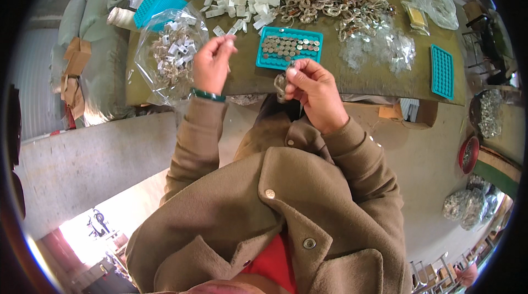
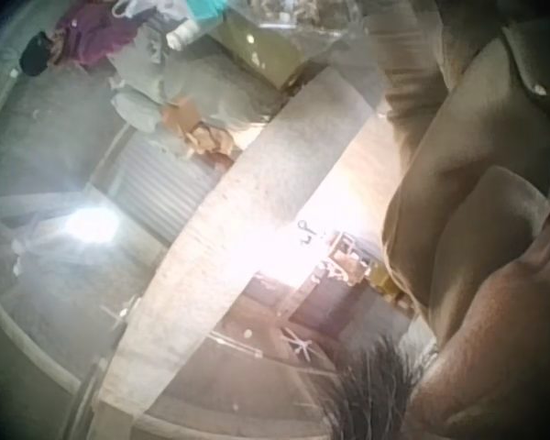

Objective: The person repeatedly picks small metal key rings and white plastic tags from a table, attaches each ring to a tag, and places the assembled unit into a blue tray. The person uses a small red light to illuminate the tag during assembly.

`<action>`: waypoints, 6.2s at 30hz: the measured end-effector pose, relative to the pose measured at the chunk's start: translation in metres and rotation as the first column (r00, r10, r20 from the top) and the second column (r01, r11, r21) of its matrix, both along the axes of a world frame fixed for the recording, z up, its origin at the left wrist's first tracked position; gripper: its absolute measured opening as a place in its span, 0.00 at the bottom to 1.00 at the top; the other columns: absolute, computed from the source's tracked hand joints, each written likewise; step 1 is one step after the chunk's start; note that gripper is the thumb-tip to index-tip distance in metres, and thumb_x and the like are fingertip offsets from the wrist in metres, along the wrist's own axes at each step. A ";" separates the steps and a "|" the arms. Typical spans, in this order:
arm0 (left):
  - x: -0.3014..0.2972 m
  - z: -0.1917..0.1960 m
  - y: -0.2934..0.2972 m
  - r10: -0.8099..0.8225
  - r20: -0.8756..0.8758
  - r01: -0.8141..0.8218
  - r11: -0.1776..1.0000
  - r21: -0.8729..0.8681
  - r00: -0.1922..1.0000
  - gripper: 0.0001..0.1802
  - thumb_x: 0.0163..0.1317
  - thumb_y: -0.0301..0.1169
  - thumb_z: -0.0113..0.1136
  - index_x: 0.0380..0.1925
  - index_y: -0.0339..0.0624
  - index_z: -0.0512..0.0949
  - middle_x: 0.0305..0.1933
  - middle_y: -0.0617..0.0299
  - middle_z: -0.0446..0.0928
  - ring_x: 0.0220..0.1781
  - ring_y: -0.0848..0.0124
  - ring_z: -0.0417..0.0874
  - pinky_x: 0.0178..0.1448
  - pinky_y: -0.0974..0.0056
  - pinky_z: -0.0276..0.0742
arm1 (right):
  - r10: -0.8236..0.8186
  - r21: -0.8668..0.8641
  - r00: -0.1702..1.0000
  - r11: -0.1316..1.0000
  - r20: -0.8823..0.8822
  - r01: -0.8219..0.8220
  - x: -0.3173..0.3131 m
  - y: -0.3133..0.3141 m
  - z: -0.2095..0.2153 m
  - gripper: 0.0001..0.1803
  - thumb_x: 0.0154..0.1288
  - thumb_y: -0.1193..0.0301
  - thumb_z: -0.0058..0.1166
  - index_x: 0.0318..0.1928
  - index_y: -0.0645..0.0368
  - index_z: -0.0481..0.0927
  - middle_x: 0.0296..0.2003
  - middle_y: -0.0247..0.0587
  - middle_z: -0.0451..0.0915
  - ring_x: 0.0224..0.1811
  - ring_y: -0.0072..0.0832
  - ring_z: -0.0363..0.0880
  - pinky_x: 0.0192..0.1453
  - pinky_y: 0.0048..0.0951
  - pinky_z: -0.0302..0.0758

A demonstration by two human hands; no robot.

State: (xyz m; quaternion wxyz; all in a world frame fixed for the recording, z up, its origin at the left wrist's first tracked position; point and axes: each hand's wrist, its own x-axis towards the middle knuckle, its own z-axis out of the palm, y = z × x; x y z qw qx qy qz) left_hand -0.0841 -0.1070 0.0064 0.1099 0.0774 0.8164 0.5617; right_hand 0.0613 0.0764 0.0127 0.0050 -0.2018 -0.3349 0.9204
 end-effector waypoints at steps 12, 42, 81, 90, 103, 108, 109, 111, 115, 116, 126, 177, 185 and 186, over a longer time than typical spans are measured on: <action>-0.042 -0.034 0.014 -0.053 -0.433 -0.131 0.915 -0.382 0.900 0.12 0.57 0.32 0.68 0.38 0.38 0.81 0.35 0.57 0.83 0.35 0.68 0.83 0.42 0.64 0.77 | 0.250 0.284 0.964 0.934 -0.089 -0.217 0.000 -0.005 0.007 0.04 0.65 0.76 0.57 0.37 0.59 0.75 0.29 0.29 0.76 0.30 0.15 0.73 0.35 0.18 0.69; 0.089 0.018 0.016 -0.258 0.272 0.072 0.834 0.547 0.927 0.19 0.67 0.31 0.61 0.57 0.39 0.77 0.47 0.66 0.82 0.41 0.81 0.82 0.34 0.78 0.77 | 0.155 0.214 0.987 0.966 -0.049 -0.142 0.001 -0.012 0.020 0.05 0.66 0.71 0.58 0.39 0.60 0.80 0.32 0.32 0.80 0.32 0.16 0.76 0.37 0.18 0.73; 0.082 0.019 0.023 -0.326 0.694 -0.280 0.743 0.608 0.642 0.18 0.69 0.31 0.56 0.56 0.39 0.75 0.46 0.64 0.82 0.30 0.85 0.80 0.21 0.82 0.66 | 0.028 0.517 0.960 0.847 -0.279 0.125 0.013 -0.006 -0.012 0.07 0.60 0.83 0.50 0.38 0.60 0.73 0.32 0.28 0.75 0.37 0.14 0.72 0.40 0.20 0.71; 0.078 0.007 0.018 -0.464 0.822 -0.577 0.590 0.565 0.330 0.17 0.72 0.32 0.54 0.57 0.40 0.72 0.58 0.59 0.79 0.43 0.80 0.85 0.25 0.81 0.79 | 0.114 0.921 0.935 0.251 -0.335 0.299 0.021 -0.003 -0.013 0.07 0.59 0.81 0.58 0.37 0.62 0.75 0.35 0.37 0.77 0.40 0.29 0.76 0.46 0.29 0.72; 0.045 -0.010 -0.019 -0.061 0.502 -0.100 0.952 0.288 0.863 0.11 0.67 0.33 0.60 0.46 0.40 0.80 0.46 0.61 0.84 0.41 0.80 0.85 0.28 0.80 0.77 | -0.165 0.966 0.958 0.062 -0.236 0.249 0.001 0.057 -0.027 0.07 0.63 0.73 0.59 0.40 0.62 0.82 0.30 0.43 0.80 0.28 0.32 0.77 0.35 0.27 0.75; 0.040 -0.025 -0.006 -0.018 0.421 -0.128 0.940 0.316 0.907 0.10 0.69 0.33 0.57 0.45 0.41 0.76 0.52 0.57 0.82 0.44 0.71 0.87 0.26 0.78 0.77 | -0.107 0.939 0.938 -0.144 -0.330 0.313 -0.021 0.053 -0.040 0.04 0.61 0.72 0.60 0.36 0.56 0.83 0.32 0.40 0.80 0.32 0.44 0.80 0.36 0.37 0.77; 0.042 -0.027 -0.003 -0.004 0.411 -0.133 0.943 0.304 0.912 0.10 0.69 0.33 0.57 0.45 0.40 0.76 0.51 0.58 0.82 0.45 0.71 0.87 0.26 0.78 0.77 | -0.112 0.942 0.943 -0.165 -0.312 0.292 -0.022 0.050 -0.041 0.04 0.61 0.72 0.60 0.36 0.55 0.82 0.32 0.40 0.79 0.32 0.44 0.80 0.35 0.38 0.76; 0.045 -0.030 0.002 0.014 0.375 -0.136 0.944 0.302 0.927 0.10 0.69 0.33 0.57 0.45 0.40 0.75 0.51 0.58 0.82 0.46 0.70 0.87 0.26 0.77 0.78 | -0.123 0.947 0.953 -0.205 -0.277 0.249 -0.022 0.046 -0.044 0.03 0.61 0.72 0.60 0.36 0.54 0.82 0.33 0.40 0.78 0.32 0.44 0.79 0.35 0.39 0.76; 0.050 -0.033 0.008 0.027 0.398 -0.175 0.923 0.342 0.917 0.09 0.69 0.32 0.58 0.44 0.40 0.75 0.45 0.62 0.81 0.46 0.68 0.87 0.27 0.76 0.79 | -0.100 0.948 0.961 -0.216 -0.259 0.233 -0.022 0.045 -0.046 0.04 0.61 0.72 0.60 0.37 0.54 0.81 0.33 0.40 0.77 0.33 0.42 0.78 0.35 0.39 0.75; 0.051 -0.034 0.009 0.031 0.407 -0.186 0.919 0.347 0.913 0.09 0.69 0.32 0.58 0.44 0.40 0.75 0.45 0.62 0.81 0.46 0.68 0.87 0.28 0.76 0.79 | -0.087 0.937 0.957 -0.244 -0.277 0.250 -0.022 0.045 -0.046 0.04 0.61 0.72 0.60 0.37 0.55 0.81 0.33 0.40 0.77 0.33 0.42 0.78 0.35 0.39 0.75; 0.049 -0.033 0.026 0.006 0.447 -0.194 0.906 0.377 0.894 0.09 0.68 0.31 0.58 0.44 0.38 0.76 0.44 0.62 0.81 0.45 0.69 0.87 0.30 0.76 0.81 | -0.156 0.937 0.943 -0.243 -0.294 0.252 -0.023 0.054 -0.050 0.05 0.61 0.75 0.60 0.38 0.58 0.80 0.33 0.41 0.78 0.29 0.36 0.79 0.34 0.32 0.76; 0.070 -0.004 0.070 -0.422 0.614 0.071 0.856 0.512 0.667 0.15 0.68 0.31 0.60 0.52 0.38 0.79 0.46 0.61 0.84 0.46 0.76 0.86 0.36 0.78 0.81 | 0.186 0.990 0.973 0.010 -0.139 0.139 0.000 0.058 0.000 0.09 0.57 0.73 0.60 0.37 0.60 0.74 0.31 0.44 0.76 0.32 0.43 0.78 0.34 0.40 0.75; 0.071 -0.005 0.058 -0.424 0.616 0.094 0.864 0.494 0.664 0.16 0.66 0.27 0.60 0.53 0.38 0.79 0.44 0.62 0.83 0.44 0.75 0.85 0.37 0.77 0.81 | 0.277 0.941 0.927 -0.154 -0.252 0.301 0.006 0.039 -0.011 0.06 0.58 0.75 0.58 0.35 0.59 0.75 0.28 0.42 0.74 0.31 0.44 0.77 0.34 0.40 0.75; 0.071 -0.006 0.057 -0.430 0.611 0.100 0.861 0.498 0.665 0.15 0.66 0.27 0.60 0.53 0.38 0.79 0.44 0.63 0.83 0.43 0.76 0.85 0.37 0.77 0.81 | 0.268 0.947 0.928 -0.119 -0.259 0.299 0.007 0.037 -0.012 0.05 0.58 0.76 0.58 0.35 0.59 0.76 0.28 0.42 0.75 0.31 0.44 0.77 0.33 0.40 0.75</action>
